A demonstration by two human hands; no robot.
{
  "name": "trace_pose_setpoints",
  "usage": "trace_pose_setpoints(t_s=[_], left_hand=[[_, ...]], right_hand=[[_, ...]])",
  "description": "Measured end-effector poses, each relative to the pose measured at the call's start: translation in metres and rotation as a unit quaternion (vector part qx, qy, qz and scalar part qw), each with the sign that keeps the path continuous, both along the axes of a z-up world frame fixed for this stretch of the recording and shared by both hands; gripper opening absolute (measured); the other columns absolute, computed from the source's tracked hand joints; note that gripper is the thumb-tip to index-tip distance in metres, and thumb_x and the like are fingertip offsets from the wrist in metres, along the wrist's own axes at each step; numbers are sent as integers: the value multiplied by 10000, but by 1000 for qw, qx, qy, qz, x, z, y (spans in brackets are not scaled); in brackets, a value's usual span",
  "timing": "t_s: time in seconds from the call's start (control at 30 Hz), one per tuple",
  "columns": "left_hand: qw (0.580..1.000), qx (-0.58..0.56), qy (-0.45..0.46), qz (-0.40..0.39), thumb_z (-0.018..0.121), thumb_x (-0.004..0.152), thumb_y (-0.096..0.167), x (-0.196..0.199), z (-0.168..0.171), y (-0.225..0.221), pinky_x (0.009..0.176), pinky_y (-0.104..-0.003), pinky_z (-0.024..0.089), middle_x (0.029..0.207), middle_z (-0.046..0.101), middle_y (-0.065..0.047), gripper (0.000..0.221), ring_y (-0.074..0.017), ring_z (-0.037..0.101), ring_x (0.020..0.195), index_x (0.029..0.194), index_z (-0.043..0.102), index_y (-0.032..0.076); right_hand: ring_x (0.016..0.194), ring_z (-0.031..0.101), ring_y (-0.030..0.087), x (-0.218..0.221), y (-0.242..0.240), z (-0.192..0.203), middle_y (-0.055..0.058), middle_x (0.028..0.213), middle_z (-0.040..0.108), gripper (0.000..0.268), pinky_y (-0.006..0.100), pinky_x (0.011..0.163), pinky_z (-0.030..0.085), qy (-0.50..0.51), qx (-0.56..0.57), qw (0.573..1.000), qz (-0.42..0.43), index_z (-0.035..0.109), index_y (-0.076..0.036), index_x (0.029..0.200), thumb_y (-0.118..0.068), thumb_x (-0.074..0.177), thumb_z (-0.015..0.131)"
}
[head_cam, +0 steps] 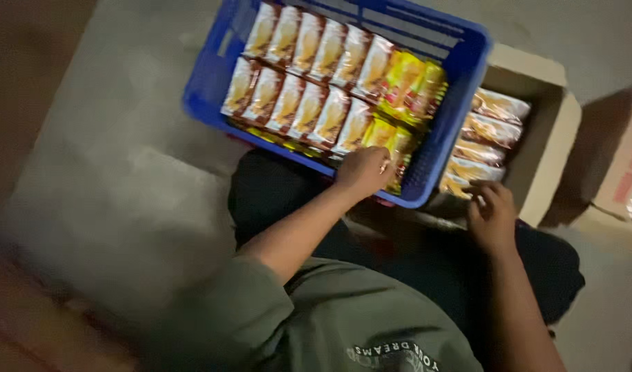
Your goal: The person transfers snack packets from a blue plastic basket into a cardboard box by hand, arranging them in layers.
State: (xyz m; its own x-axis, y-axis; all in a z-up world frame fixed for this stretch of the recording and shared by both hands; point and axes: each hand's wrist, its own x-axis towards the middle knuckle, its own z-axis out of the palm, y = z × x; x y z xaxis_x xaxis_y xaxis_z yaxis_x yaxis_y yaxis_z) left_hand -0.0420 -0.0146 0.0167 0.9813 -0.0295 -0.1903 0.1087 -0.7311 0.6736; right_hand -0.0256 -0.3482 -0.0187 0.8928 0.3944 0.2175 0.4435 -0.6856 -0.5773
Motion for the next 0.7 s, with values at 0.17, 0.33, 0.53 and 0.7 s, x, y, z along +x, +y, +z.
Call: trace_pose_setpoints(t_s=[0.17, 0.33, 0.53, 0.7], left_hand=[[965, 163, 177, 102, 682, 917, 455, 41, -2, 46, 846, -581, 569, 1215, 644, -165, 525, -418, 670, 1090, 1283, 605, 85], [974, 142, 149, 89, 633, 988, 376, 47, -1, 86, 724, -516, 602, 1189, 611, -154, 425, -380, 655, 1002, 1277, 608, 65], [964, 106, 239, 42, 661, 954, 421, 59, -1, 72, 856, -488, 570, 1241, 667, -125, 444, -350, 670, 1115, 1252, 605, 97], [937, 210, 267, 83, 749, 871, 485, 83, -41, 44, 1040, -524, 448, 1497, 434, -200, 836, -404, 456, 1330, 1512, 395, 80]], right_hand=[[1081, 624, 336, 8, -1, -13, 80, 1107, 687, 301, 436, 922, 513, 20, -17, 1000, -14, 760, -167, 1075, 49, 902, 644], [1070, 616, 340, 14, -1, -20, 157, 1101, 675, 266, 435, 836, 489, 55, -21, 998, -31, 764, -53, 1088, 57, 935, 576], [935, 646, 317, 22, 1, -30, 151, 1017, 699, 219, 435, 820, 495, 37, -45, 998, -25, 778, -33, 1029, 20, 932, 589], [1091, 648, 342, 22, -3, -35, 135, 1119, 720, 233, 452, 1000, 465, 14, -77, 997, -7, 776, -90, 1080, -9, 935, 612]])
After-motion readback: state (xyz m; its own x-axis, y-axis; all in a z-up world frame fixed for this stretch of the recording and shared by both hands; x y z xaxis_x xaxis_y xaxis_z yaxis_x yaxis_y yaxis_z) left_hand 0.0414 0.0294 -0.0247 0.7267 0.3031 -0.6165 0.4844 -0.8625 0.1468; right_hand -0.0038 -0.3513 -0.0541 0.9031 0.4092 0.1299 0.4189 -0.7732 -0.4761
